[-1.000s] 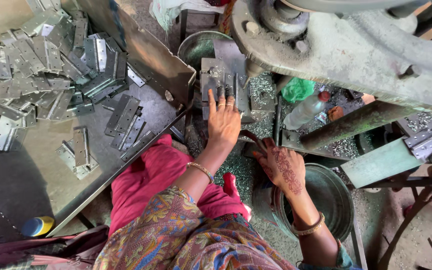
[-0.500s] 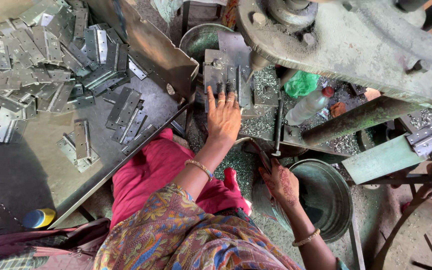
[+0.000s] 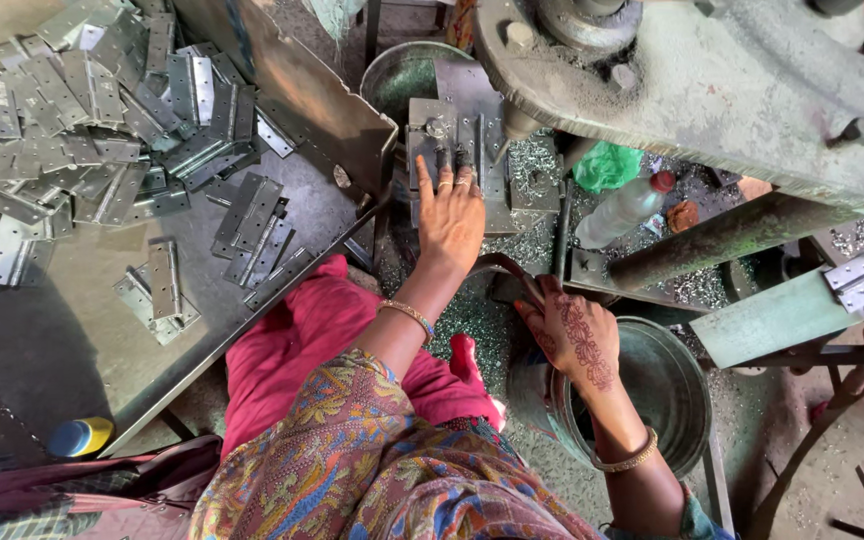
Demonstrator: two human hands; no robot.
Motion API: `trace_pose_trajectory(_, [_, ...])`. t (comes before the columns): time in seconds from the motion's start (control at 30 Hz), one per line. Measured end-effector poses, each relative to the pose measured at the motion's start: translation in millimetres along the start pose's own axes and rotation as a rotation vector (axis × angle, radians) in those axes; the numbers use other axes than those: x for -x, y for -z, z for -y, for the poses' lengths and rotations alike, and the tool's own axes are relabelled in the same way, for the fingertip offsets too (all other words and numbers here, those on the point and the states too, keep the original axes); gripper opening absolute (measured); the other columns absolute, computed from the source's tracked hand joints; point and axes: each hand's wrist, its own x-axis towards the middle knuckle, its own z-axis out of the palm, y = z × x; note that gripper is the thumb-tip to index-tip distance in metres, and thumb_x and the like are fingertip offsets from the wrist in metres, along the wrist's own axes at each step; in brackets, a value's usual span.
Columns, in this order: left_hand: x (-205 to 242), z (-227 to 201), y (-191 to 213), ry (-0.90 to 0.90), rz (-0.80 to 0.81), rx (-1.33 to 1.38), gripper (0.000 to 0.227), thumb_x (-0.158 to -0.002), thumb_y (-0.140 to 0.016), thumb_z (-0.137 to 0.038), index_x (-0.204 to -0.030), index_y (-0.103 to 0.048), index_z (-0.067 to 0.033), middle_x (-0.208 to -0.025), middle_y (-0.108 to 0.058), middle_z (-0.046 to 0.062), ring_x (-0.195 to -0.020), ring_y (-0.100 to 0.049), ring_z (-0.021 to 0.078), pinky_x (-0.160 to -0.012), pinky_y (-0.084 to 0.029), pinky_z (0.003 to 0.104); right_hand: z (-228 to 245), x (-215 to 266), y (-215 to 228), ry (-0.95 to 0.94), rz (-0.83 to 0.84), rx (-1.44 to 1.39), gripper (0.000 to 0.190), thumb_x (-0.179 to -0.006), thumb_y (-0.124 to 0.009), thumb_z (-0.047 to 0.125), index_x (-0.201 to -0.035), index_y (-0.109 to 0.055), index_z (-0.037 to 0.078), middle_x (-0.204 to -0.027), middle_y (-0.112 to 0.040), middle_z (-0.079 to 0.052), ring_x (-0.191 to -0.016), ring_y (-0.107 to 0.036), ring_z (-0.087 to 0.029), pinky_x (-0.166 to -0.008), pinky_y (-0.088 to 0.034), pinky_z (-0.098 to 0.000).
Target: The person places metal hinge components into a pressing machine one at a time and activates the press by hand.
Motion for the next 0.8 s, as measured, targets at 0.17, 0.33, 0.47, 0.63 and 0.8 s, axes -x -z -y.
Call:
trace_pose_trajectory(0.17, [0.5, 3.8, -5.9, -0.001, -0.020, -0.028, 0.045, -0.099, -0.042, -0.018, -0.139, -0.058, -0.0047, -0.153, -0.050, 0.007, -0.148, -0.035, 0.0306, -0.121, -0.001, 0.066, -2.1, 2.0, -7.6, -0.040, 0.048, 0.009, 0.050, -0.096, -0.056, 0.052, -0.125, -0.056, 0.012, -0.076, -0.072, -0.019, -0.075, -0.071, -0.042, -0.064, -0.054, -0.0528])
trace_pose_trajectory(0.33, [0.6, 2.8, -6.0, 0.003, 0.004, -0.036, 0.046, -0.101, -0.040, -0.019, -0.140, -0.059, -0.0046, -0.155, -0.050, 0.006, -0.148, -0.036, 0.0300, -0.122, 0.000, 0.066, -6.2, 12.8, -29.8, -0.154, 0.071, -0.023, 0.051, -0.093, -0.058, 0.052, -0.128, -0.056, 0.015, -0.077, -0.072, -0.021, -0.075, -0.072, -0.042, -0.065, -0.055, -0.0534])
trace_pose_trajectory(0.47, [2.4, 3.2, -5.6, -0.002, 0.023, -0.040, 0.044, -0.101, -0.040, -0.018, -0.138, -0.060, -0.0057, -0.154, -0.050, 0.006, -0.149, -0.036, 0.0309, -0.122, 0.000, 0.066, -12.4, 17.6, -45.0, -0.185, 0.056, -0.041, 0.049, -0.095, -0.056, 0.052, -0.126, -0.057, 0.013, -0.080, -0.073, -0.021, -0.078, -0.071, -0.043, -0.067, -0.055, -0.0541])
trace_pose_trajectory(0.63, [1.4, 3.9, -2.0, 0.007, 0.016, -0.008, 0.044, -0.102, -0.041, -0.017, -0.139, -0.060, -0.0041, -0.155, -0.050, 0.007, -0.148, -0.037, 0.0310, -0.123, 0.000, 0.066, -18.2, 10.6, -43.6, -0.123, 0.110, -0.058, 0.056, -0.095, -0.056, 0.054, -0.126, -0.055, 0.006, -0.080, -0.073, -0.023, -0.083, -0.072, -0.042, -0.072, -0.055, -0.0536])
trace_pose_trajectory(0.8, [-1.0, 3.0, -2.1, -0.011, -0.022, -0.058, 0.045, -0.098, -0.043, -0.018, -0.137, -0.060, -0.0034, -0.154, -0.050, 0.008, -0.148, -0.035, 0.0326, -0.120, -0.001, 0.066, -17.4, 6.3, -36.9, -0.142, 0.175, -0.069, 0.060, -0.094, -0.056, 0.054, -0.130, -0.053, 0.007, -0.081, -0.073, -0.024, -0.086, -0.072, -0.043, -0.075, -0.054, -0.0542])
